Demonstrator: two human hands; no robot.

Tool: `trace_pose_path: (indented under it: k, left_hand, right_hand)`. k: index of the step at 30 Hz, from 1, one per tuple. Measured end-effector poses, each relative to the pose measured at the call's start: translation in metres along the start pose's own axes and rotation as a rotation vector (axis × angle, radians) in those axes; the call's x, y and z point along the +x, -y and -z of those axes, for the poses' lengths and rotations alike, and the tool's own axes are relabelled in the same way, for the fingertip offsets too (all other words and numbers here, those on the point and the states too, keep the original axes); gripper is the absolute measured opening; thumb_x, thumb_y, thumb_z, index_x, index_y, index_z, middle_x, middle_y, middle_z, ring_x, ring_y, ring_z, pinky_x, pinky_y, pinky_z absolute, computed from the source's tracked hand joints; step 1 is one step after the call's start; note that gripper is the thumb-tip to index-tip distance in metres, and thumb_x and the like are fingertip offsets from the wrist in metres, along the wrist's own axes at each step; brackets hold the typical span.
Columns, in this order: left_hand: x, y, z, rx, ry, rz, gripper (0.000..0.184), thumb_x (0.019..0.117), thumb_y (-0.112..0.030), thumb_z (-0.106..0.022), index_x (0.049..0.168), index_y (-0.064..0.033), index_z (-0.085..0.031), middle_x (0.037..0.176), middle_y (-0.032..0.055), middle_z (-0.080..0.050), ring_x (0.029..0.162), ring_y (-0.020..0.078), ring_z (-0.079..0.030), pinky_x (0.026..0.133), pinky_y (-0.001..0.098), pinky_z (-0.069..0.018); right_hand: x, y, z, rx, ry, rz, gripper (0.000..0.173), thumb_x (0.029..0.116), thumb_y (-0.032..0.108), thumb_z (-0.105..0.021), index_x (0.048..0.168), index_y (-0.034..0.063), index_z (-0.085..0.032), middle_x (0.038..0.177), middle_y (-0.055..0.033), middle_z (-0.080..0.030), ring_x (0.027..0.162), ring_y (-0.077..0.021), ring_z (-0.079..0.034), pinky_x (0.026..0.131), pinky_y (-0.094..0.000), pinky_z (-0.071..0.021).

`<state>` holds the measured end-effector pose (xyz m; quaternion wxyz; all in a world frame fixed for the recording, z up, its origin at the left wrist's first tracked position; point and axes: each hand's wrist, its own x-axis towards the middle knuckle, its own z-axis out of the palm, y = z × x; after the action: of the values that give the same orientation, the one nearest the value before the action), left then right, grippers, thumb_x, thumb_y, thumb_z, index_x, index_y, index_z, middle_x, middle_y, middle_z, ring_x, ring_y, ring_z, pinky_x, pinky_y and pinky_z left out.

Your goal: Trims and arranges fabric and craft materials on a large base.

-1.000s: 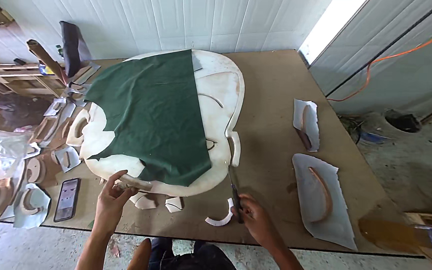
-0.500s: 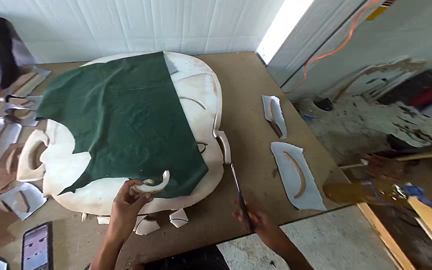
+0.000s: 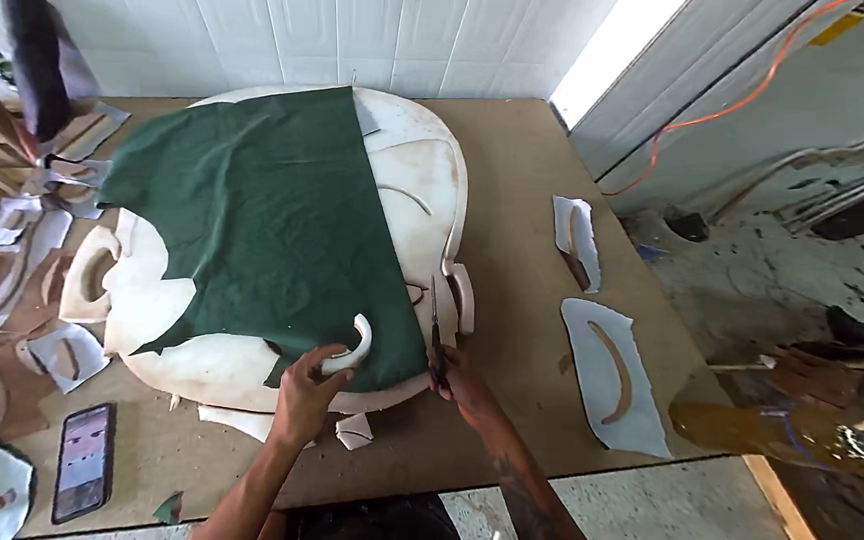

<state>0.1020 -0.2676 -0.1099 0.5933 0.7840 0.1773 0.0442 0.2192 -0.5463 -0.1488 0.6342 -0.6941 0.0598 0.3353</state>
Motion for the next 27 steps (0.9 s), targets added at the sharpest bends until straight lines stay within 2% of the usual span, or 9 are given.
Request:
trace_pose_path:
  k: [3,6,10,12,16,20,23,27]
  left_hand:
    - [-0.002,0.002,-0.029,0.079,-0.115,-0.014,0.03,0.0861,-0.03,-0.082,0.115,-0.0216,-0.077,0.106,-0.0038,-0.074,0.09,0.008,-0.07,0.081,0.03,-0.0613]
    - [0.002,0.003,-0.064,0.114,-0.251,-0.048,0.027,0.0852,-0.027,-0.083,0.11,-0.0187,-0.077,0.103,-0.0029,-0.073,0.087,0.0077,-0.069,0.077,0.0284,-0.0598]
    - [0.008,-0.002,-0.101,0.148,-0.365,-0.057,0.027,0.0832,-0.026,-0.085,0.107,-0.0151,-0.077,0.103,-0.0017,-0.073,0.087,0.0085,-0.068,0.077,0.0281,-0.0581]
    - [0.009,-0.003,-0.117,0.156,-0.391,-0.074,0.026,0.0826,-0.025,-0.085,0.105,-0.0147,-0.077,0.102,-0.0017,-0.073,0.088,0.0084,-0.067,0.077,0.0283,-0.0572]
    - [0.01,0.0,-0.141,0.198,-0.408,-0.093,0.026,0.082,-0.029,-0.086,0.103,-0.0164,-0.077,0.101,-0.0037,-0.072,0.094,0.0096,-0.067,0.082,0.0311,-0.058]
    - [0.016,0.012,-0.161,0.324,-0.41,-0.125,0.023,0.0812,-0.034,-0.085,0.098,-0.0206,-0.078,0.098,-0.007,-0.071,0.098,0.0129,-0.064,0.092,0.039,-0.0529]
    - [0.019,0.021,-0.168,0.45,-0.417,-0.142,0.02,0.082,-0.038,-0.082,0.095,-0.0237,-0.078,0.097,-0.01,-0.071,0.096,0.0128,-0.062,0.091,0.0418,-0.0482]
    - [0.018,0.026,-0.173,0.547,-0.424,-0.129,0.02,0.0809,-0.039,-0.082,0.093,-0.0235,-0.077,0.096,-0.0086,-0.071,0.098,0.0166,-0.061,0.092,0.0457,-0.0459]
  right_hand:
    - [-0.002,-0.004,0.014,0.013,0.067,0.0,0.036,0.1044,0.037,-0.058,0.108,0.0021,-0.064,0.077,-0.0076,-0.066,0.059,-0.014,-0.06,0.05,-0.0254,-0.0486]
    - [0.0,-0.006,0.022,0.028,0.121,0.016,0.038,0.1031,0.039,-0.059,0.109,0.0019,-0.066,0.081,-0.0097,-0.07,0.06,-0.0149,-0.061,0.05,-0.0263,-0.048]
    - [-0.001,0.003,0.028,-0.11,0.191,-0.075,0.039,0.1001,0.043,-0.063,0.114,0.0073,-0.07,0.08,-0.0041,-0.07,0.059,-0.0112,-0.06,0.05,-0.0246,-0.0466]
    - [-0.004,0.004,0.033,-0.105,0.254,-0.122,0.039,0.0998,0.044,-0.064,0.116,0.0084,-0.07,0.082,-0.0038,-0.07,0.059,-0.0107,-0.06,0.05,-0.0243,-0.0469]
    - [-0.011,-0.005,0.042,0.039,0.328,-0.167,0.036,0.1026,0.039,-0.061,0.116,0.007,-0.069,0.095,-0.0056,-0.073,0.059,-0.0088,-0.058,0.048,-0.022,-0.0431]
    - [-0.013,-0.016,0.052,0.076,0.257,-0.166,0.037,0.1027,0.04,-0.061,0.113,0.0053,-0.07,0.085,-0.0075,-0.069,0.054,-0.0097,-0.054,0.045,-0.022,-0.0399]
    - [-0.016,-0.019,0.061,0.071,0.228,-0.162,0.036,0.1022,0.038,-0.062,0.112,0.0048,-0.07,0.085,-0.0073,-0.07,0.054,-0.0088,-0.053,0.045,-0.0213,-0.0393]
    - [-0.022,-0.017,0.076,0.055,0.202,-0.125,0.035,0.1004,0.038,-0.065,0.109,0.004,-0.069,0.083,-0.0067,-0.069,0.056,-0.0096,-0.056,0.047,-0.0221,-0.0426]
